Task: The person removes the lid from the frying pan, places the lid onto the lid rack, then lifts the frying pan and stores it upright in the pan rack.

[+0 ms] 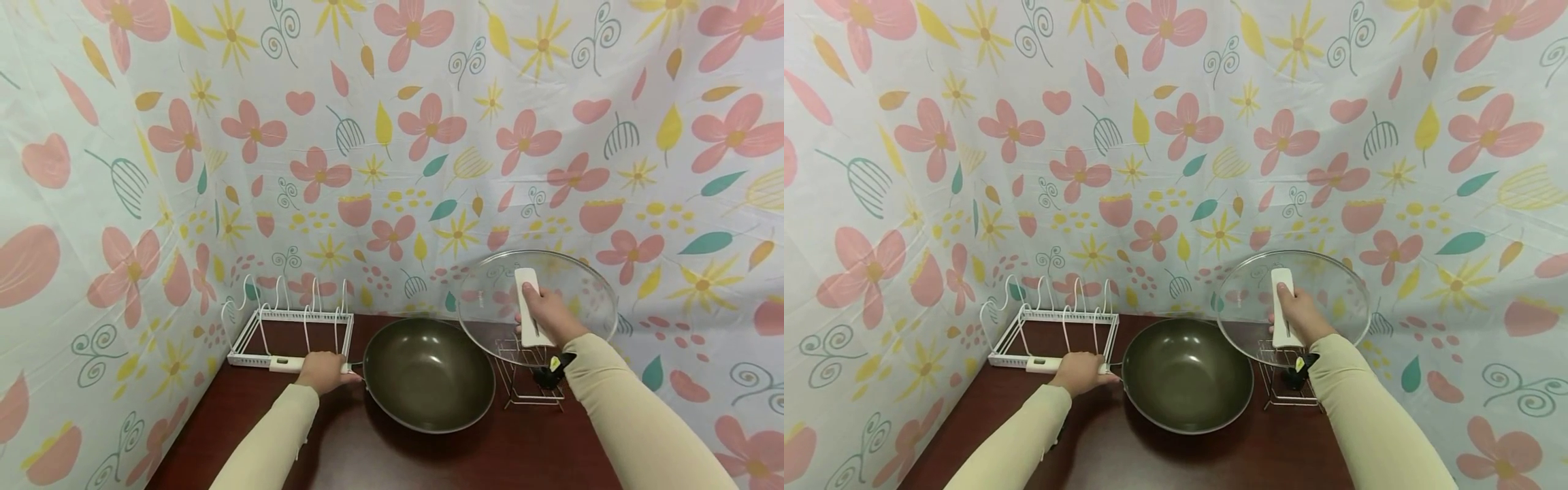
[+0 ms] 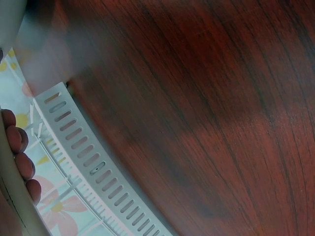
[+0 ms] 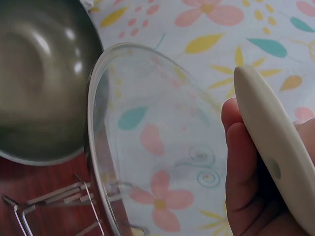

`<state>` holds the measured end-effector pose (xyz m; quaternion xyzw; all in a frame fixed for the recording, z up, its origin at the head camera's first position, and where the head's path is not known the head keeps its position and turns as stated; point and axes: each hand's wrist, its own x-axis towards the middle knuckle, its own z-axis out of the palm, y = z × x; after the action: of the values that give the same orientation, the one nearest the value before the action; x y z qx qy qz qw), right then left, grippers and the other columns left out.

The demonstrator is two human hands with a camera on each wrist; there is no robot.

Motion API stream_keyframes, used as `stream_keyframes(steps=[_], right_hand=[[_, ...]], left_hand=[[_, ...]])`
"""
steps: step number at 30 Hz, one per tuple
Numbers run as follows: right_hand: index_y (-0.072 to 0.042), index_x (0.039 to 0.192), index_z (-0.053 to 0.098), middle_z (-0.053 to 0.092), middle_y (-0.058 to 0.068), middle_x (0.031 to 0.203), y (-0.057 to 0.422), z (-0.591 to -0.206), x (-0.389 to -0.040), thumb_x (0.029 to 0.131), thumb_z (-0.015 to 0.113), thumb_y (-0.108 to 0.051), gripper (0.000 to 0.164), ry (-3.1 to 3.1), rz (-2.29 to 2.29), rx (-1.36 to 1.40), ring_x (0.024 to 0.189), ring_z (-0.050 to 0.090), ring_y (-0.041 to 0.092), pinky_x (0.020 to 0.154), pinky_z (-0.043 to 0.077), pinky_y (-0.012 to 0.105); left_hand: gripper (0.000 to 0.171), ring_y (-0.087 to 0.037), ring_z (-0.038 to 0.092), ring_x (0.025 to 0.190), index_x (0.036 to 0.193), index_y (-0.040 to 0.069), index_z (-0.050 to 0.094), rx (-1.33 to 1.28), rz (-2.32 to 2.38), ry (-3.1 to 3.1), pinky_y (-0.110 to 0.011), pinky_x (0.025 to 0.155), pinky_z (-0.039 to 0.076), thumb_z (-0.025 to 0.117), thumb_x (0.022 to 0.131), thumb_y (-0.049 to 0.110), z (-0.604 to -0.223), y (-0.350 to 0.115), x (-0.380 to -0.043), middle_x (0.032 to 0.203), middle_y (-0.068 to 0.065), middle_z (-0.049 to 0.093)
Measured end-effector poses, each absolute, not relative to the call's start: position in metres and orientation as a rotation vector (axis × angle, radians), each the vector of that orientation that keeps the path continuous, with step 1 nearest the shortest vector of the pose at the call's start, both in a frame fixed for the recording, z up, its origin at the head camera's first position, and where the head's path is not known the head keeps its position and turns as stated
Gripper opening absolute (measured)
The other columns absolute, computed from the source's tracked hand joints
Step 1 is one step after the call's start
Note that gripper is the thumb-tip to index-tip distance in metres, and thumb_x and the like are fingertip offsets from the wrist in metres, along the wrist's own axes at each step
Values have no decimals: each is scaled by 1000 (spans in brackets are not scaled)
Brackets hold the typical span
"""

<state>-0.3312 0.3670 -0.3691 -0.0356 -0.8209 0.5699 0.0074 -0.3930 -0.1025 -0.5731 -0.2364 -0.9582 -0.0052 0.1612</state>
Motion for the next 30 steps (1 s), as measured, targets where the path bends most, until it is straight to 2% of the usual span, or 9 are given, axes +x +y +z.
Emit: stream_keyframes(steps=[5,12,22,30], right_hand=[[19,145,20,58,21,93,384,-364,-326,107,29,-50,79,-2584,1724,-128,61,70,19,60,60,44],[22,143,18,54,29,104,402,-355,-319,108,29,-47,78,-2622,1643,-141,66,70,18,63,60,44],[17,123,31,57,17,88,427,-345,-319,110,31,-39,58,-2605,1541,-71,63,69,15,61,60,47],[20,122,36,64,18,80,434,-335,-315,109,32,-42,63,-2682,1358,-115,61,70,19,59,59,46]], left_hand=[[56,-18,56,51,67,22,56,-686,-29,-2726,-39,45,43,68,74,76,-573,-102,-392,54,3,51],[57,-17,56,51,68,22,57,-684,-1,-2720,-38,45,44,66,74,78,-572,-102,-390,54,3,51],[59,-17,56,51,67,22,57,-682,0,-2709,-38,45,44,63,74,80,-570,-104,-390,54,2,52],[59,-16,55,51,67,22,55,-690,-6,-2700,-38,45,44,63,74,81,-571,-104,-390,54,4,50]])
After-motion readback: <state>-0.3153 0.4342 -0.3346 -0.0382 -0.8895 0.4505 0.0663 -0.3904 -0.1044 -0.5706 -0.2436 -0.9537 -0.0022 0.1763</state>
